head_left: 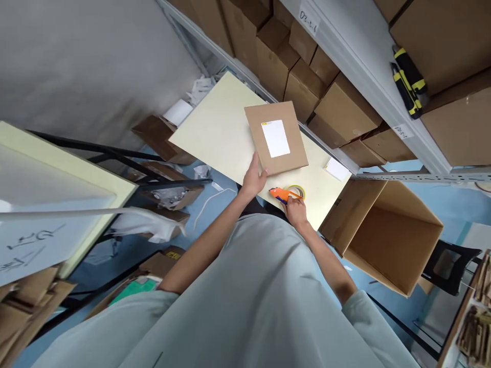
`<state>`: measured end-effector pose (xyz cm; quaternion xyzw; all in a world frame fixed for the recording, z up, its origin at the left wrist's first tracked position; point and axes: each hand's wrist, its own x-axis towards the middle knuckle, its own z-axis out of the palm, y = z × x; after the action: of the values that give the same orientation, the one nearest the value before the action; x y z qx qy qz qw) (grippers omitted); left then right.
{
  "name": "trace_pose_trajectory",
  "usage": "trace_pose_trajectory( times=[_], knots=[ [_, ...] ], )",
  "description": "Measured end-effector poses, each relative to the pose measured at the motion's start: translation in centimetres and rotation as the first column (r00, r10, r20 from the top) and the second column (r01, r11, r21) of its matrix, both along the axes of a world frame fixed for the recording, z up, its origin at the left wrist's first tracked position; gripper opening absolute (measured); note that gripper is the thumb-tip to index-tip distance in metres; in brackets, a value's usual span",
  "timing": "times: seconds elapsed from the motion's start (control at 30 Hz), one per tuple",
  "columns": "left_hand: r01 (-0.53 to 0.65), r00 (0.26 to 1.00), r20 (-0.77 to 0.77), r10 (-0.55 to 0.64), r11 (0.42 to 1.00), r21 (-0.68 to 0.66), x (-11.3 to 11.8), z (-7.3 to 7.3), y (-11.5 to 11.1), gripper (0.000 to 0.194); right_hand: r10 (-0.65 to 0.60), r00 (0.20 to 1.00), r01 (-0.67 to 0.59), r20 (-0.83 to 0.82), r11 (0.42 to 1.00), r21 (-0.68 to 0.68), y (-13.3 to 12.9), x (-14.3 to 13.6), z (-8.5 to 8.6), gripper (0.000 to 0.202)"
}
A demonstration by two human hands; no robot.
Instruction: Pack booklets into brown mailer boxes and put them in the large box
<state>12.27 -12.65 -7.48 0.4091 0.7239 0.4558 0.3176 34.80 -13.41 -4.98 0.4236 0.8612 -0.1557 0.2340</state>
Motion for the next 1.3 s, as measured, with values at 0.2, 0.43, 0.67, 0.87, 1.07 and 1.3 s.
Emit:
trace_pose_trajectory(
  times=[0.2, 0.43, 0.67, 0.87, 1.07, 1.3],
  knots=[
    [0.308, 0.865, -0.405, -0.296, 0.951, -0.037, 5.3, 5.0, 6.6, 0.075, -0.043, 0.999, 0.043, 0.0, 0.998, -0.042, -1.0, -0.5, 0.1, 0.043],
    [0.496, 0.81, -0.337, -0.48, 0.867, -0.042, 6.2, 4.0, 9.0, 0.05, -0.055, 0.996, 0.055, -0.068, 0.998, 0.004, 0.5, 0.6, -0.2, 0.041],
    [0.503, 0.827, -0.282, -0.486, 0.864, -0.016, 5.9, 4.0, 8.6, 0.049, 0.003, 0.999, -0.002, -0.054, 1.0, 0.015, 1.0, 4.4, 0.8, 0.044],
    [0.523, 0.818, -0.278, -0.504, 0.852, -0.008, 6.0, 4.2, 8.5, 0.049, -0.021, 0.998, 0.017, 0.051, 0.998, 0.063, 0.8, 13.0, 3.6, 0.042],
    [0.712, 0.653, -0.332, -0.681, 0.701, -0.037, 5.6, 4.3, 6.2, 0.045, 0.071, 0.997, -0.073, 0.029, 0.994, 0.084, 5.0, 14.6, 4.2, 0.04],
    [0.847, 0.474, -0.369, -0.799, 0.529, -0.057, 4.0, 5.4, 2.0, 0.037, 0.146, 0.981, -0.142, -0.124, 0.989, 0.042, 8.4, 10.6, 2.1, 0.029]
  ],
)
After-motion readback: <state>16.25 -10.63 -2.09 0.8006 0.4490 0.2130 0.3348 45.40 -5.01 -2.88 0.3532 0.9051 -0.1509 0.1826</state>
